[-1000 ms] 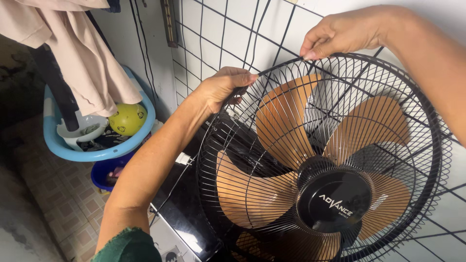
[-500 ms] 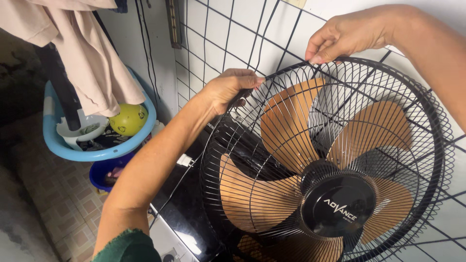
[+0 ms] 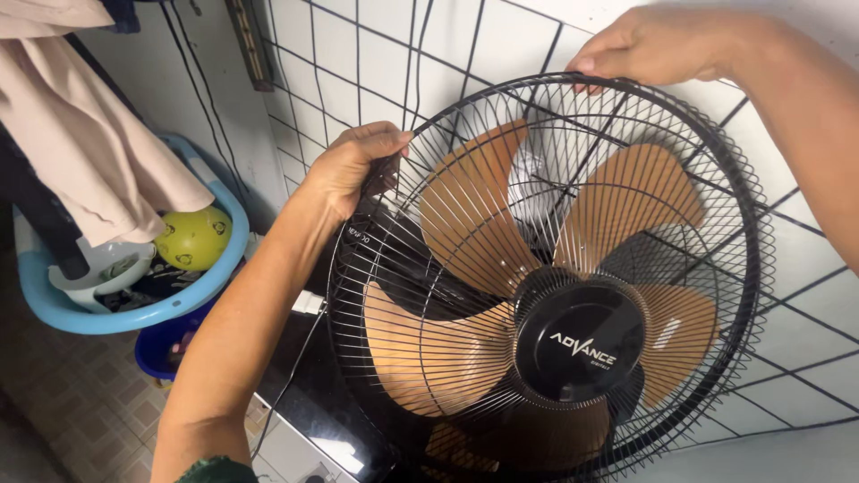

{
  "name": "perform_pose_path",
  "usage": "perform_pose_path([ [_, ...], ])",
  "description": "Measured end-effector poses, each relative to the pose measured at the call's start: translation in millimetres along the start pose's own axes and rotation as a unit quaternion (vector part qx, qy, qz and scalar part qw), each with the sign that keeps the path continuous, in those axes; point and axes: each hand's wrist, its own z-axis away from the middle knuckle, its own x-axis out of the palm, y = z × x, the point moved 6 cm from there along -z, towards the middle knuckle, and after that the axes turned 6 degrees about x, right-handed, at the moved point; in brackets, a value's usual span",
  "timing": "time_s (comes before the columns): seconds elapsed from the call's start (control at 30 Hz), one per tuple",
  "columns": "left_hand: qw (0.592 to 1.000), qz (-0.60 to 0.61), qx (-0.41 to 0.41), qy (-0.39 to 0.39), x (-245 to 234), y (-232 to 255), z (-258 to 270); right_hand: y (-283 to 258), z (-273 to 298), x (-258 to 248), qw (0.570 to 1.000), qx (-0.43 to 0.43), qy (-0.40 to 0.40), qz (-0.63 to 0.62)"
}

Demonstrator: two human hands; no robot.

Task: The person aligns and secures the front wire cage of a standing electric fan onto its base. They repeatedly adjust the cage around the perimeter to ensure it is properly seated and stable.

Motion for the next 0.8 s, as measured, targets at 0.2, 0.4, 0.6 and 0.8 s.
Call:
perform_pose_path([
  [0.2, 0.996, -0.064, -0.004, 0.065, -16.4, -1.9, 2.8, 57.9, 23.3, -8.4, 0.992, 0.113, 0.034, 0.049],
  [0.4, 0.994, -0.081, 0.005, 0.075, -33.2, -9.9, 1.6, 122.7, 52.1, 18.9, 0.991, 0.094, 0.084, -0.051],
  [0.6, 0.993, -0.097, -0.001, 0.068, -41.0, -16.9, -4.3, 167.0, 121.8, 60.6, 0.965, -0.133, 0.223, -0.029],
  [0.8, 0.988, -0.142, 0.033, 0.054, -68.9, -30.0, -6.8, 235.0, 158.7, 146.8, 0.886, -0.01, 0.289, -0.363],
])
